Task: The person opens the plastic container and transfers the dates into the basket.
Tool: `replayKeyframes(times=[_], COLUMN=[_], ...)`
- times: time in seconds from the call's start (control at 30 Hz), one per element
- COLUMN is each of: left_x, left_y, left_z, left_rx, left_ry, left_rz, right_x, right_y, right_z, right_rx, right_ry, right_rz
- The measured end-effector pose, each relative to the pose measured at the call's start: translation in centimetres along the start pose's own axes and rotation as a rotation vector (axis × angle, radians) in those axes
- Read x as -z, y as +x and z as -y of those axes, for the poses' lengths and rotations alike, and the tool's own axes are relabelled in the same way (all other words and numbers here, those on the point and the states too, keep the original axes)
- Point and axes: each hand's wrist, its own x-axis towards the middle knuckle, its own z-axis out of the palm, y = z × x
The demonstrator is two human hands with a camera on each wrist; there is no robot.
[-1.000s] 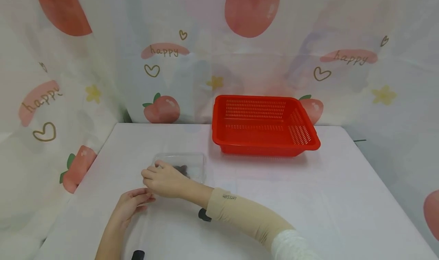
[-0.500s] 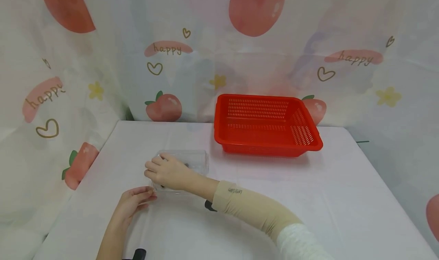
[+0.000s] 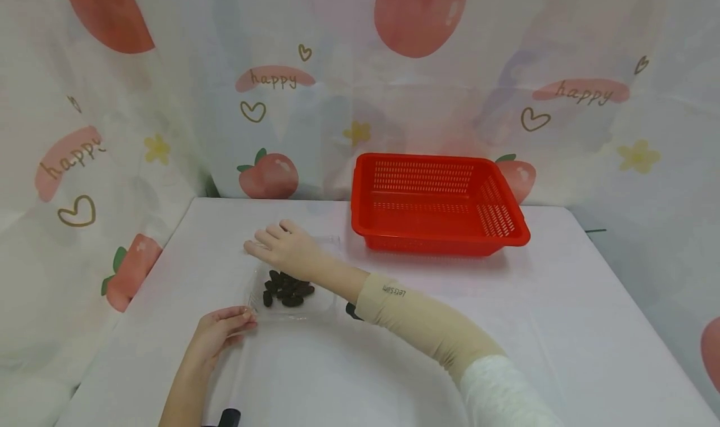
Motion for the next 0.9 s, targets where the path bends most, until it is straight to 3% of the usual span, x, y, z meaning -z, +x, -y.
replayKeyframes(times=[0.27, 0.5, 0.73, 0.9], left_x=[-0.1, -0.3, -0.3, -0.3], left_y=[-0.2, -0.1, -0.3, -0.5], left_z=[-0.2, -0.3, -0.3, -0.3], left_rx=[0.006, 0.0, 0.004, 0.011], left_ry=[0.011, 0.017, 0.024, 0.025], left_rz=[-0.011, -0.022, -0.027, -0.029], right_x=[-1.1, -2.1, -3.0, -3.4], right_y=[-0.1, -0.1, -0.5, -0.8], right_z=[-2.0, -3.0, -3.8, -4.2], right_rx=[-0.031, -0.109, -0.172, -0.225], right_ry=[0.012, 0.045, 0.002, 0.003], right_rz=[-0.013, 0.041, -0.013, 0.001])
